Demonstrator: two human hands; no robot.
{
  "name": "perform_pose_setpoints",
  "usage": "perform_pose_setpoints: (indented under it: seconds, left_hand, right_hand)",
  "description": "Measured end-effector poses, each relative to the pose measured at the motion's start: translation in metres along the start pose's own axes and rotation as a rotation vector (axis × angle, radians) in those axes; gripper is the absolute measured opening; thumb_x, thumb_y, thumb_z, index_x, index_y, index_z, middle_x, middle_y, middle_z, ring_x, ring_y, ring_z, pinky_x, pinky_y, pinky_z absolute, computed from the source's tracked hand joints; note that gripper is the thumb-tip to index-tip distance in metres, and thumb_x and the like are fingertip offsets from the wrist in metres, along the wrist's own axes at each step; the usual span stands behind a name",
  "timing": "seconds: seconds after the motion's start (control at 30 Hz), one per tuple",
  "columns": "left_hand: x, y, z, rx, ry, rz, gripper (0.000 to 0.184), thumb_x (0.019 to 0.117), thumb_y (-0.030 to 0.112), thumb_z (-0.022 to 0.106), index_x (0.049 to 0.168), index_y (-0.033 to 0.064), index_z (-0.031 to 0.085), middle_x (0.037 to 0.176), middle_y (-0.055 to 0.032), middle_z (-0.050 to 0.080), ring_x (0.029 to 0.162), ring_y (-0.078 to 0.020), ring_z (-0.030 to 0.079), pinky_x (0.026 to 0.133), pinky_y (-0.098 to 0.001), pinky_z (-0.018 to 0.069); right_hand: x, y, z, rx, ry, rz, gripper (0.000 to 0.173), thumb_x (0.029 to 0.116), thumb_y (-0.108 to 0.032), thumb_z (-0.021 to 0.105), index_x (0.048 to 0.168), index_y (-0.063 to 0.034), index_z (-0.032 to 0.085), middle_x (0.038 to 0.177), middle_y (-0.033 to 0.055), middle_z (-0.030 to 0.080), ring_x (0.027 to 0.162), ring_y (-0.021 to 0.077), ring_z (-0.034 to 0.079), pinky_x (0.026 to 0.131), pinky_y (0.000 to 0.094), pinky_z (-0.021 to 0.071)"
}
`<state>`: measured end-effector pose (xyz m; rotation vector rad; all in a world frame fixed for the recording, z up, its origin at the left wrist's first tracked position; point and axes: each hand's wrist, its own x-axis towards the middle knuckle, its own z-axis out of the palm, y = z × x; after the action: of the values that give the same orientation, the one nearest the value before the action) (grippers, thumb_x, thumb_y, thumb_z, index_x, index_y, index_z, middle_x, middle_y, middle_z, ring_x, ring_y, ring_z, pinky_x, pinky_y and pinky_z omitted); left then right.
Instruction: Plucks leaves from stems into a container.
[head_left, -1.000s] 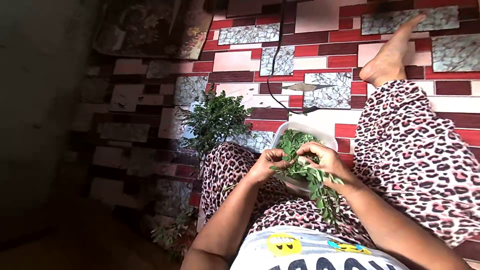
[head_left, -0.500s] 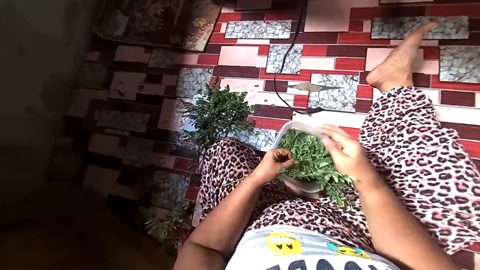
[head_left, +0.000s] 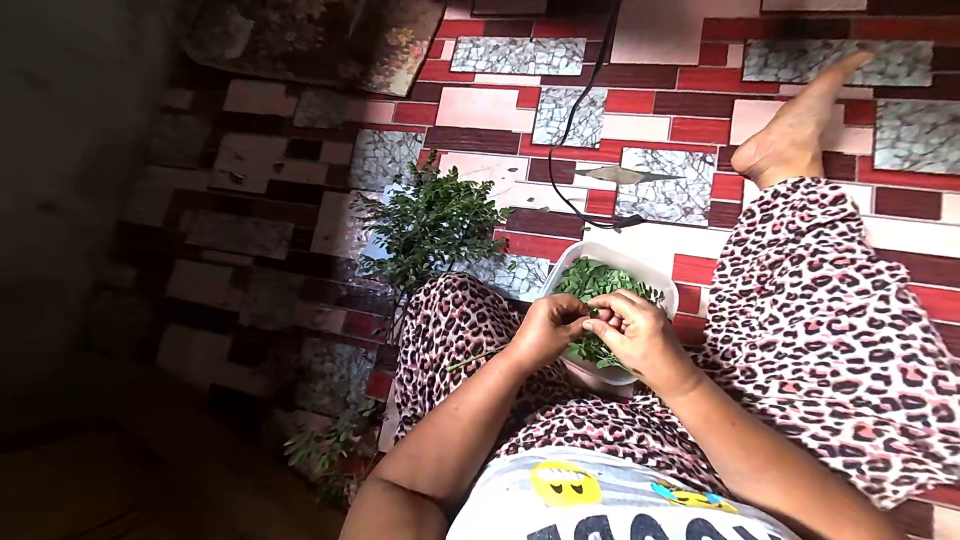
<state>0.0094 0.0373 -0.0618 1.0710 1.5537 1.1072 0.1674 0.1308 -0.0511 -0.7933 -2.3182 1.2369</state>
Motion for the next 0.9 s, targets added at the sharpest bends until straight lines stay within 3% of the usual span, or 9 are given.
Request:
perform_pose_setpoints:
  seconds: [0.13, 0.27, 0.43, 0.67, 0.77, 0.9]
  left_hand:
    - [-0.001, -0.001, 0.000, 0.040, 0.015, 0.017, 0.008, 0.0925, 0.005, 0.069, 0.089, -0.0026, 0.070, 0.084, -0.0046, 0.067, 0.076, -0.0033, 0.062, 0.075, -0.0231, 0.0548]
    - [0.000, -0.002, 0.001, 0.055, 0.022, 0.024, 0.012, 0.0939, 0.008, 0.070, 0.089, -0.0028, 0.069, 0.084, -0.0055, 0.067, 0.076, -0.0042, 0.063, 0.075, -0.0234, 0.0549]
    - [0.001, -0.004, 0.002, 0.070, 0.022, 0.023, 0.008, 0.0891, 0.005, 0.072, 0.089, -0.0031, 0.070, 0.084, -0.0061, 0.067, 0.077, -0.0059, 0.063, 0.076, -0.0254, 0.0546]
    - [0.001, -0.006, 0.003, 0.135, 0.005, 0.077, 0.014, 0.0944, 0.012, 0.070, 0.091, -0.0019, 0.073, 0.086, -0.0065, 0.068, 0.078, -0.0066, 0.064, 0.077, -0.0256, 0.0554]
    - [0.002, -0.006, 0.002, 0.106, -0.004, 0.090, 0.013, 0.0950, 0.010, 0.069, 0.092, -0.0021, 0.072, 0.088, -0.0063, 0.068, 0.080, -0.0056, 0.063, 0.078, -0.0241, 0.0548]
    - [0.002, -0.006, -0.003, -0.008, -0.019, -0.034, 0.010, 0.0963, 0.008, 0.067, 0.097, -0.0011, 0.071, 0.091, -0.0036, 0.067, 0.081, -0.0038, 0.063, 0.079, -0.0231, 0.0547]
  right_hand:
    - [0.000, 0.001, 0.005, -0.028, 0.040, -0.047, 0.015, 0.0918, -0.013, 0.072, 0.101, -0.0016, 0.075, 0.092, 0.0110, 0.069, 0.075, 0.0152, 0.065, 0.069, 0.0293, 0.0573]
    - [0.000, 0.004, 0.006, -0.089, 0.060, -0.120, 0.013, 0.0932, -0.007, 0.067, 0.101, -0.0008, 0.076, 0.097, 0.0135, 0.072, 0.082, 0.0213, 0.070, 0.075, 0.0366, 0.0599]
    - [-0.001, -0.002, 0.003, -0.099, 0.011, -0.066, 0.026, 0.0895, -0.022, 0.076, 0.104, -0.0005, 0.074, 0.094, 0.0139, 0.070, 0.072, 0.0207, 0.066, 0.066, 0.0354, 0.0573]
    - [0.001, 0.005, 0.005, -0.120, 0.036, -0.108, 0.013, 0.0934, -0.003, 0.064, 0.099, 0.0017, 0.075, 0.095, 0.0154, 0.072, 0.086, 0.0258, 0.072, 0.079, 0.0413, 0.0600]
    - [0.001, 0.004, 0.004, -0.104, 0.084, -0.158, 0.012, 0.0930, -0.001, 0.062, 0.095, 0.0023, 0.073, 0.094, 0.0159, 0.072, 0.086, 0.0252, 0.071, 0.079, 0.0392, 0.0596]
    - [0.005, -0.001, -0.008, -0.013, 0.156, -0.147, 0.013, 0.0964, -0.004, 0.060, 0.099, 0.0008, 0.072, 0.098, 0.0121, 0.070, 0.088, 0.0160, 0.069, 0.080, 0.0308, 0.0591]
